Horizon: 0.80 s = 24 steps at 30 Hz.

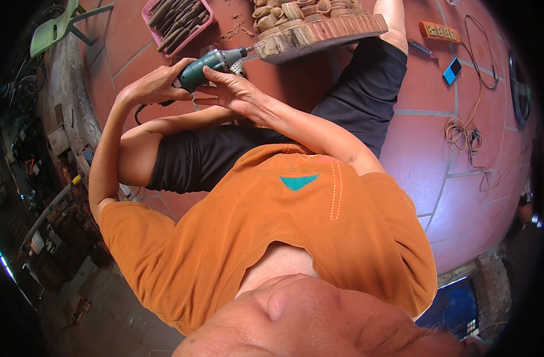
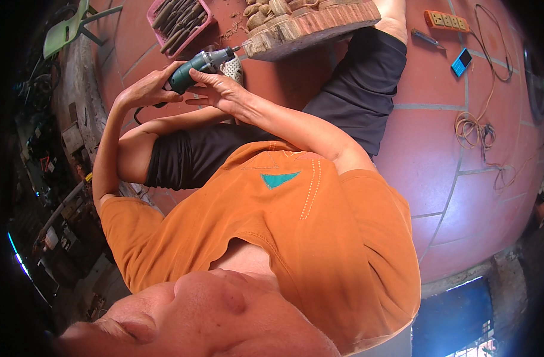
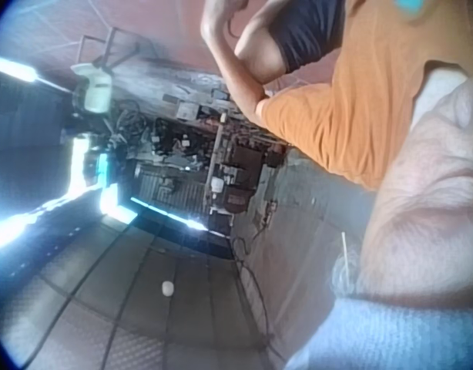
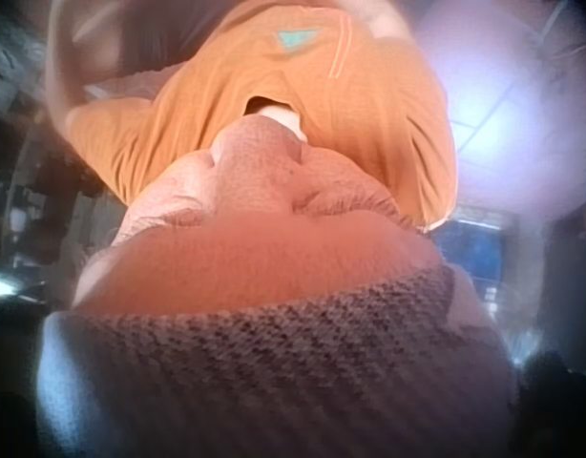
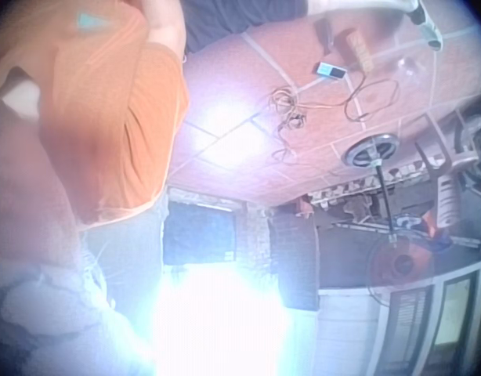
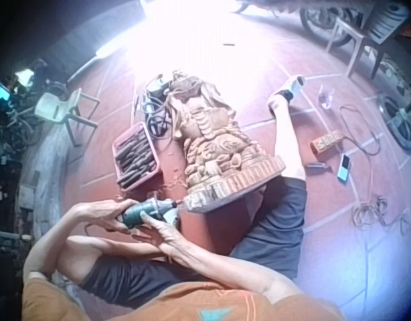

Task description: The person sits on the floor and carves a wooden sculpture using a chisel and mallet, then switches to a rotary tool to refine details. The sculpture is held between the legs and rotated as needed.

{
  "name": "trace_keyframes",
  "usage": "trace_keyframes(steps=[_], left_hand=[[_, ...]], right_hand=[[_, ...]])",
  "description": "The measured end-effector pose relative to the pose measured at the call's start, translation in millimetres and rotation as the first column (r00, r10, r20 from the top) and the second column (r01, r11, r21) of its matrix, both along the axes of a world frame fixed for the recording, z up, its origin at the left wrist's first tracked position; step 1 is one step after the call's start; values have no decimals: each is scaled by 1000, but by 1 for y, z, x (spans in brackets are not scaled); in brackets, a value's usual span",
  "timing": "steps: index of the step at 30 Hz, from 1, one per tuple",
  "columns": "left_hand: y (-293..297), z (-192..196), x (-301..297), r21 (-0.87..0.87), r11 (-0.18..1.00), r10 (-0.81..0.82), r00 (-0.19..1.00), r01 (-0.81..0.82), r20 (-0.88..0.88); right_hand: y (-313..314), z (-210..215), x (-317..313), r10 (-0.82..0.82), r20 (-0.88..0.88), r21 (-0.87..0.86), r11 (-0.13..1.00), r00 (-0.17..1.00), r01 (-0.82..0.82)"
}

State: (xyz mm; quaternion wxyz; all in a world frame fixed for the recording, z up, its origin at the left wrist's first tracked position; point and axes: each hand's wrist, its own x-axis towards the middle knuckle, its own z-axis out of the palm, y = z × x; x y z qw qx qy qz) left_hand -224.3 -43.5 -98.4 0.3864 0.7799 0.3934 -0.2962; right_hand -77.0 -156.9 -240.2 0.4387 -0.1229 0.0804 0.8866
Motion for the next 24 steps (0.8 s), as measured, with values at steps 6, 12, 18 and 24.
trace_keyframes(steps=[6,12,18,24], left_hand=[[0,2,3,-15,1000,13,1000,-14,-24],[0,2,4,-20,1000,13,999,-14,-31],[1,-3,-1,3,1000,-12,1000,12,-15],[0,0,2,-9,1000,18,1000,-18,-24]], right_hand=[[0,-1,-1,-6,-1,3,1000,1000,6],[0,-1,0,2,-18,1,1000,1000,-2],[0,-1,0,6,-8,9,1000,1000,-6],[3,-5,-2,-14,-9,8,1000,1000,14]])
